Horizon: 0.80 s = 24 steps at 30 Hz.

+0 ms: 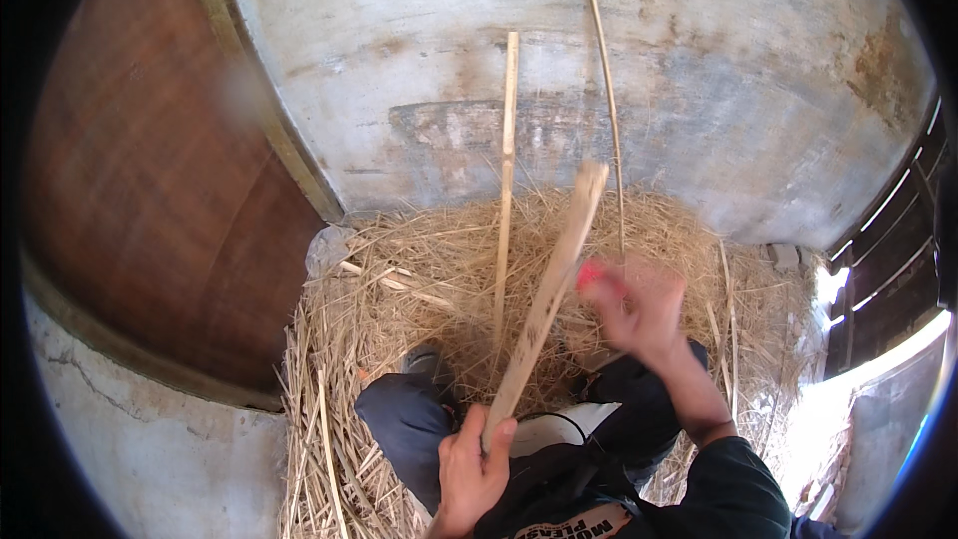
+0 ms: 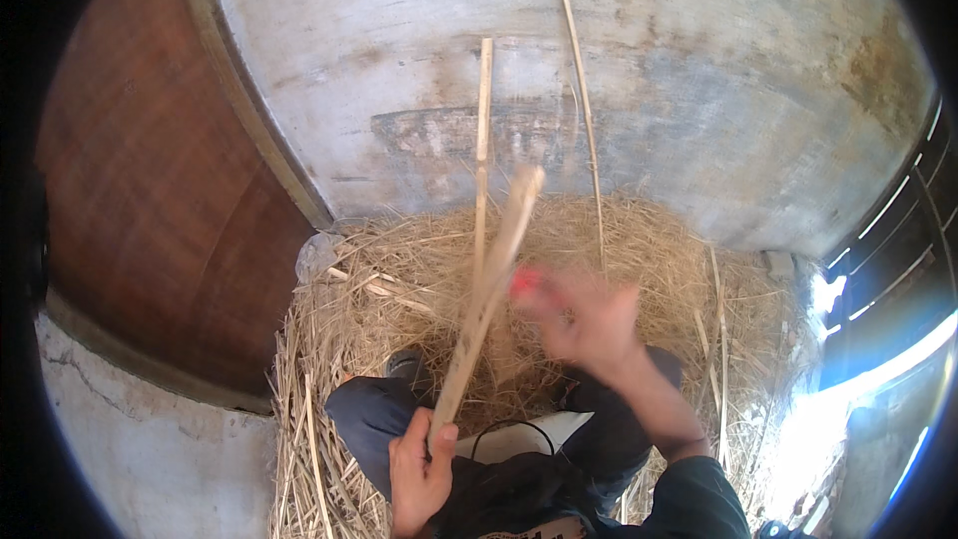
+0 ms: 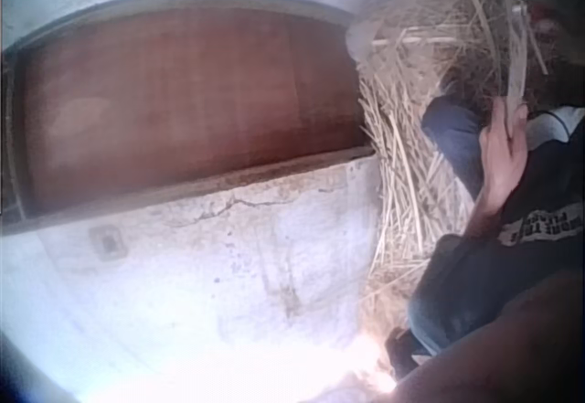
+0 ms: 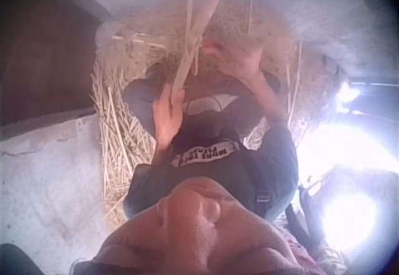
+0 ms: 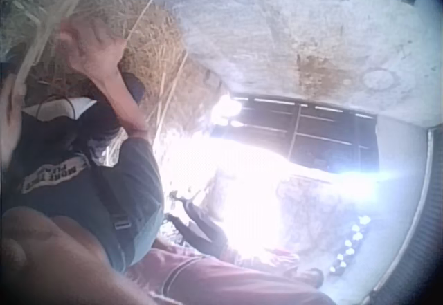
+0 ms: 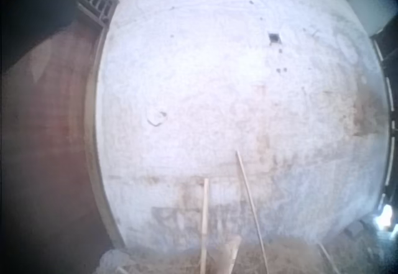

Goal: The person sits on a bed of straw and uses a red utility knife to shave thin strips off a long bamboo pole. They hold the pole with their left hand and scrape the blade along its length with their right hand, creating a pile of bamboo shavings.

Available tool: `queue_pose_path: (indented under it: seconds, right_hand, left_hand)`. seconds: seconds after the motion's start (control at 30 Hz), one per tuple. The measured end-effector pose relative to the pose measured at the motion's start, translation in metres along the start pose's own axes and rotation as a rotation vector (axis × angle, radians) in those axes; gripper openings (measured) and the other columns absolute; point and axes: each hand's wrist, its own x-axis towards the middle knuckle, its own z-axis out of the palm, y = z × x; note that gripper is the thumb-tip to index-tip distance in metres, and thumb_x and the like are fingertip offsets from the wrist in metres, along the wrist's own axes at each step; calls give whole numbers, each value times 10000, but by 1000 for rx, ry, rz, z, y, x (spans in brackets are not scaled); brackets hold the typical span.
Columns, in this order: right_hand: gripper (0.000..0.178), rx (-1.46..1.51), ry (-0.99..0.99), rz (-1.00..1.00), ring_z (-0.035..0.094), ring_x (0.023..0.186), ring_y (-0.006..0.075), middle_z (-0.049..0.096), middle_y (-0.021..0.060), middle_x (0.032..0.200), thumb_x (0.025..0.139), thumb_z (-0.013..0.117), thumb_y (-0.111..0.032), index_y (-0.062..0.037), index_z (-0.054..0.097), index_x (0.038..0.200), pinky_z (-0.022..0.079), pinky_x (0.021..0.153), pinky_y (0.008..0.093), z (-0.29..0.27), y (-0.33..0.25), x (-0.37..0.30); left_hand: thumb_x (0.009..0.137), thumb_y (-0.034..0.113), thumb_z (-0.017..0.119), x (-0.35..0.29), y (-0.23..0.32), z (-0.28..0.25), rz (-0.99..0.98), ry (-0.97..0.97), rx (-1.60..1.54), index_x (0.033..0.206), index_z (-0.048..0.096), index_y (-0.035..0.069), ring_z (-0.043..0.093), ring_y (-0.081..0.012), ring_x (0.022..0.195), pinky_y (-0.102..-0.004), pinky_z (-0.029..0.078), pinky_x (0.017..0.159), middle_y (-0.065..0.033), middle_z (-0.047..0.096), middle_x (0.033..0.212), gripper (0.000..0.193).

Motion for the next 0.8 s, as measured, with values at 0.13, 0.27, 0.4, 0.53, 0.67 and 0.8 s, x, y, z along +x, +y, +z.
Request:
queue_pose_path:
  seconds: [0.13, 0.27, 0.4, 0.53, 0.67, 0.8]
  right_hand:
    - [249, 43, 125, 80, 639, 574, 299, 728, 126, 802, 954, 827, -269, -46, 799, 1062, 515, 539, 386, -7, 33, 13]
    - [233, 209, 63, 171, 622, 585, 202, 721, 83, 795, 1004, 783, -246, -23, 775, 1070, 479, 539, 321, -6, 37, 10]
    - [234, 1128, -241, 794, 582, 615, 119, 674, 15, 774, 1038, 748, -237, -7, 752, 1079, 425, 548, 263, -7, 45, 4]
    - [241, 1317, -273, 812, 563, 618, 90, 651, 5, 740, 1051, 731, -259, -18, 739, 1059, 407, 546, 248, 0, 42, 2]
    - [269, 575, -125, 291, 605, 577, 126, 634, 20, 722, 983, 797, -314, -59, 738, 1042, 437, 516, 274, 17, 1, -11]
    - [316, 313, -181, -112, 642, 561, 197, 636, 14, 743, 890, 865, -358, -107, 745, 1039, 474, 501, 321, 13, -30, -17]
  left_hand:
    - [1139, 317, 495, -18, 2, 4, -57, -61, -68, 1145, 623, 17, 625, -603, 965, -610, 498, 730, -352, 645, 901, 326]
    - [1127, 311, 599, -14, -26, 7, -40, -112, -94, 971, 592, 18, 562, -115, 584, -305, 429, 558, -52, 580, 633, 332]
    - [1158, 319, 541, -7, -48, 0, -57, -234, -273, 956, 568, 23, 530, -122, 594, -303, 424, 569, -43, 568, 658, 360]
    - [1177, 404, 458, 1, -53, -1, -63, -269, -340, 953, 537, 47, 455, -102, 585, -285, 374, 546, -14, 514, 679, 429]
    - [1188, 482, 386, 12, -53, 5, -34, -252, -407, 956, 523, 77, 394, -61, 575, -252, 316, 513, 29, 459, 680, 486]
    - [1195, 361, 391, 21, -36, 0, -76, -185, -358, 940, 547, 22, 485, -182, 600, -348, 414, 603, -56, 511, 679, 452]
